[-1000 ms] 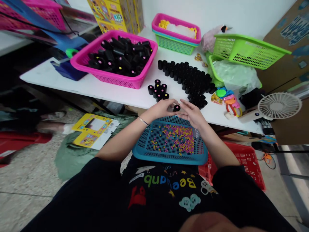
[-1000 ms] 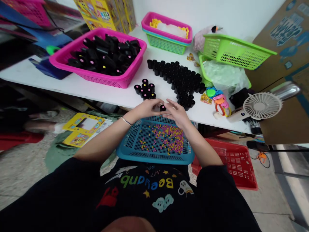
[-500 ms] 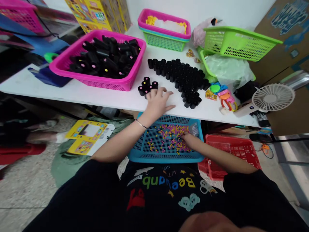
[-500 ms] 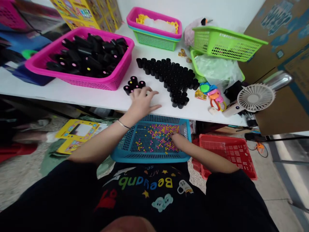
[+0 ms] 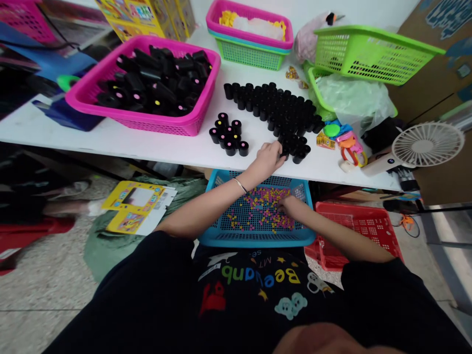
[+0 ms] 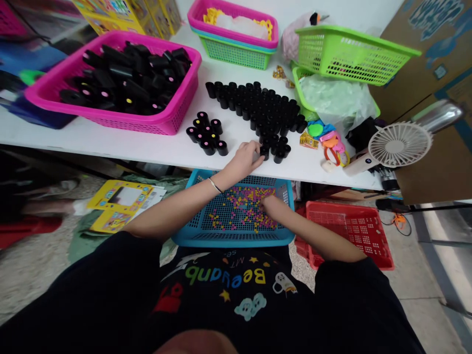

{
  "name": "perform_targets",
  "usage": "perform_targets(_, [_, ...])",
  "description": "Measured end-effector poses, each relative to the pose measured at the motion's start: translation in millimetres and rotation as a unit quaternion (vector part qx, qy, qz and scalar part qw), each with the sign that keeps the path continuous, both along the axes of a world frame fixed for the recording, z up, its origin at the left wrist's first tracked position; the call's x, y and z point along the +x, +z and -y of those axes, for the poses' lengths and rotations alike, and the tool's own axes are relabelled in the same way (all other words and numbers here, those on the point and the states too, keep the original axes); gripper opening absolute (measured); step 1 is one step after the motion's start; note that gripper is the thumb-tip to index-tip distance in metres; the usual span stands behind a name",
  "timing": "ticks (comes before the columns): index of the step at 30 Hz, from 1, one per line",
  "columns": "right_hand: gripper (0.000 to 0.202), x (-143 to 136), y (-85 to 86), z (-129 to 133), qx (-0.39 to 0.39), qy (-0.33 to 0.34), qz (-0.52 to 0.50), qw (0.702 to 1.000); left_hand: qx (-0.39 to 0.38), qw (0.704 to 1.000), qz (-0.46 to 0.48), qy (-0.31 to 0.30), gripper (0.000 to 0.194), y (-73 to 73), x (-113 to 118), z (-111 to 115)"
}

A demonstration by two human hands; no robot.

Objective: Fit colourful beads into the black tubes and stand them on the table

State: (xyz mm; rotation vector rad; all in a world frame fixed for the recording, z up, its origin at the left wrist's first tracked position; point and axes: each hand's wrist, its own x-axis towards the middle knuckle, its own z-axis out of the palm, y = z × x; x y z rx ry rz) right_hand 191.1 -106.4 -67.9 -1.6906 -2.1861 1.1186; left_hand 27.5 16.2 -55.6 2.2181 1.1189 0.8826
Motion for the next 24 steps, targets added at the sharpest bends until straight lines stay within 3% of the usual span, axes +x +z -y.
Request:
perform_targets(3, [0.029,0,20.7,-12,-0.004,0.011,-0.050,0.999,-0.007,0.999,0.038,-0.009,0.028,-1.1,-2,0])
perform_targets(7, [0.007,2,53.4,-31,0.000,-0.081,-0.229,0.970,-0.048,0.996,0.072,-0.028,0.047,-1.5,1,-1])
perform_targets(10, [0.023,3,69.7,-50,0.046,-0.159,-0.299,0.940,-0.056,0.993,0.087,-0.053,0.051,-0.4,-14,-1])
perform_targets(13, [0.028,0,72.4,-65,0.071,-0.191,-0.288,0.936,-0.059,0.992,0.083,-0.073,0.057,0.6,-41,0])
perform_targets(17, [0.022,-11,68.9,-71,0.068,-0.153,-0.228,0.959,-0.066,0.990,0.083,-0.095,0.058,-0.4,-68,0])
perform_targets(24, [0.012,-21,79.8,-79,0.169,-0.064,-0.127,0.975,-0.090,0.985,0.111,-0.100,0.063,-2.9,-65,-2])
